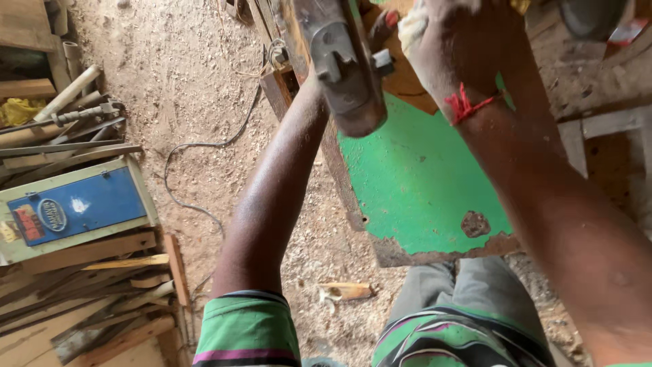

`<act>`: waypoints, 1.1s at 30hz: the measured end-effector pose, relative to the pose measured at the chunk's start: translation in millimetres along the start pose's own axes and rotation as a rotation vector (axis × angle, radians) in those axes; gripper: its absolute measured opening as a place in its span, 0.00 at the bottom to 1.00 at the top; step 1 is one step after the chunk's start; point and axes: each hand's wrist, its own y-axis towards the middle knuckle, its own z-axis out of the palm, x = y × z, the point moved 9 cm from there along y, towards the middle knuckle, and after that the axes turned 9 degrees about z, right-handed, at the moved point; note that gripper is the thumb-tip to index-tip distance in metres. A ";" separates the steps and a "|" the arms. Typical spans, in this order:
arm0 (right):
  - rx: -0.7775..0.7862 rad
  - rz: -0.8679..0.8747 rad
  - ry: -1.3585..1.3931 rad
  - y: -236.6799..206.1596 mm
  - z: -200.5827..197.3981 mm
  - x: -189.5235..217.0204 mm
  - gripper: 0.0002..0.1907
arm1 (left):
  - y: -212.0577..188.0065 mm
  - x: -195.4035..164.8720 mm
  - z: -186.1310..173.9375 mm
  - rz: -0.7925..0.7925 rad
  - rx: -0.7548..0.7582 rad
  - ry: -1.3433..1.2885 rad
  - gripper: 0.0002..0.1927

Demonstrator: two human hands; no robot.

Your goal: The person uses a vertical spindle sander to shape the curved edge of a wooden piece. They hold the wood with both hands, guiding it against the rotating spindle to smooth and refine the contour.

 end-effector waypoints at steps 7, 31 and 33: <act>-0.193 -0.201 -0.169 -0.8 -38.7 31.2 0.15 | 20.1 -12.6 -3.0 0.043 -0.017 0.074 0.23; -0.134 -0.079 -0.298 2.4 -31.8 25.9 0.15 | 48.7 3.8 2.0 0.123 0.066 0.390 0.49; -0.118 -0.070 -0.286 3.1 -33.0 26.8 0.16 | 50.1 -0.1 5.3 0.216 0.061 0.451 0.50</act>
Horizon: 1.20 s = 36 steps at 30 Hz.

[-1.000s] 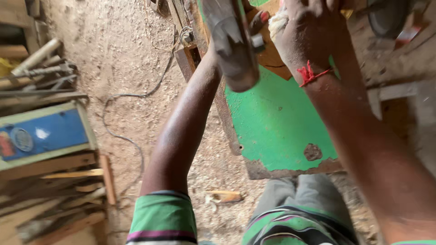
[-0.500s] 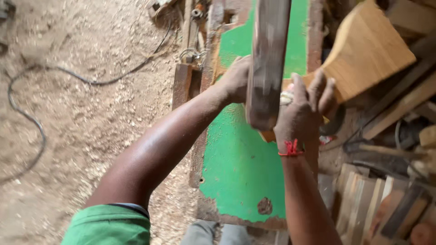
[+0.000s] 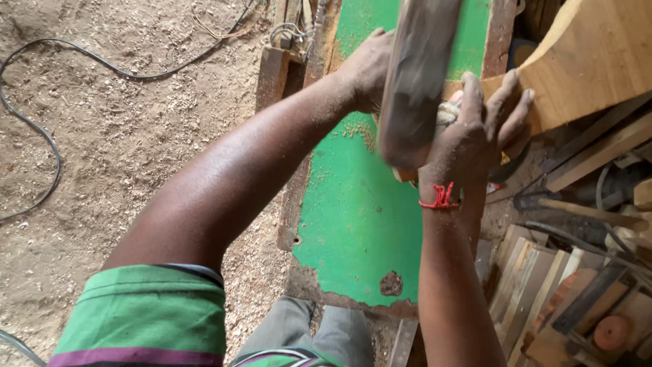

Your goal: The person uses a vertical spindle sander to shape the curved edge of a wooden piece. They hold the wood with both hands, guiding it against the rotating spindle to smooth and refine the contour.

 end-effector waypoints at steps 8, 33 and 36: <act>-0.014 0.029 0.015 -4.7 -1.3 -3.2 0.15 | -8.1 -1.9 4.8 0.143 -0.096 -0.010 0.17; -0.074 0.064 0.085 -6.7 -7.9 0.2 0.17 | 4.6 11.8 1.9 -0.106 -0.114 -0.680 0.22; -0.070 0.081 0.086 -6.5 -6.0 -0.7 0.15 | 4.6 8.8 2.3 -0.120 -0.106 -0.735 0.21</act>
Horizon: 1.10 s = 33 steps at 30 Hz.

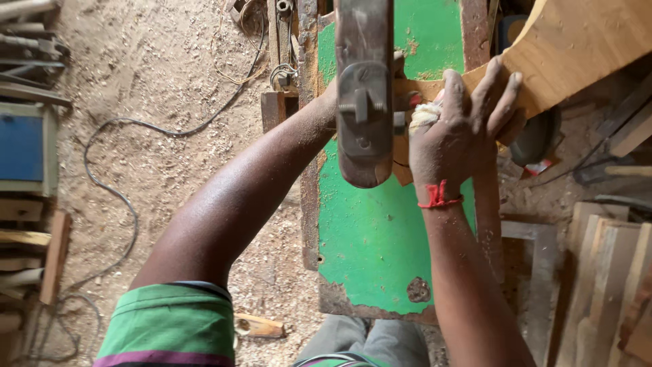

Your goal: The person uses a vertical spindle sander to shape the curved edge of a wooden piece. They hold the wood with both hands, guiding it against the rotating spindle to smooth and refine the contour.

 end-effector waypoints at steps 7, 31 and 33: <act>0.005 0.000 0.013 -3.4 0.8 -2.4 0.18 | -1.5 -1.5 7.1 -0.042 0.002 -0.127 0.19; 0.090 0.056 0.037 -3.4 0.0 -2.3 0.22 | 1.8 -27.4 3.2 0.072 0.050 0.202 0.20; 0.111 0.083 0.029 -3.0 3.4 -5.0 0.19 | 0.6 -26.3 4.2 0.064 0.061 0.202 0.20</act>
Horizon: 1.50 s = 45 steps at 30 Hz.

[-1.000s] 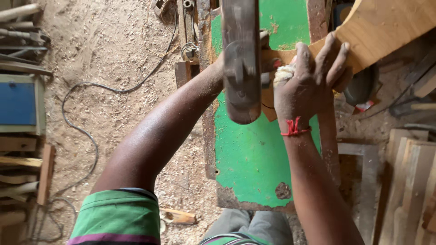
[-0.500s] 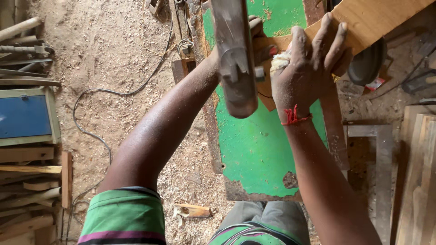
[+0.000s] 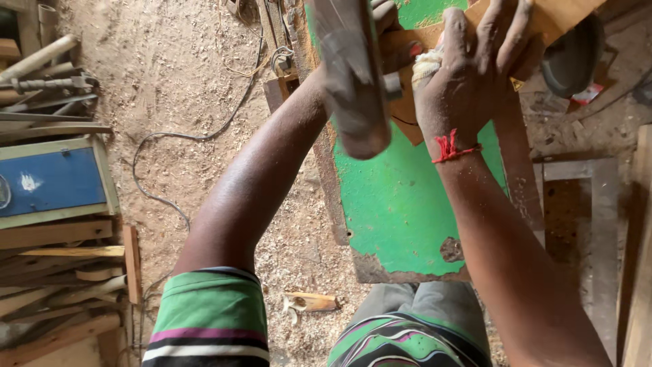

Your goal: The person uses a vertical spindle sander to shape the curved edge of a wooden piece. They hold the wood with both hands, guiding it against the rotating spindle to smooth and refine the contour.

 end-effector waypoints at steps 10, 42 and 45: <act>-0.054 -0.005 0.080 -4.3 8.0 -4.0 0.25 | -4.8 1.8 2.0 -0.014 0.041 0.021 0.20; -0.084 0.031 0.077 -4.2 13.7 -10.0 0.32 | -3.0 9.2 6.4 -0.048 0.113 0.002 0.21; -0.300 -0.082 -0.074 -8.0 -2.5 1.0 0.28 | -3.1 8.6 6.4 -0.049 0.117 0.005 0.21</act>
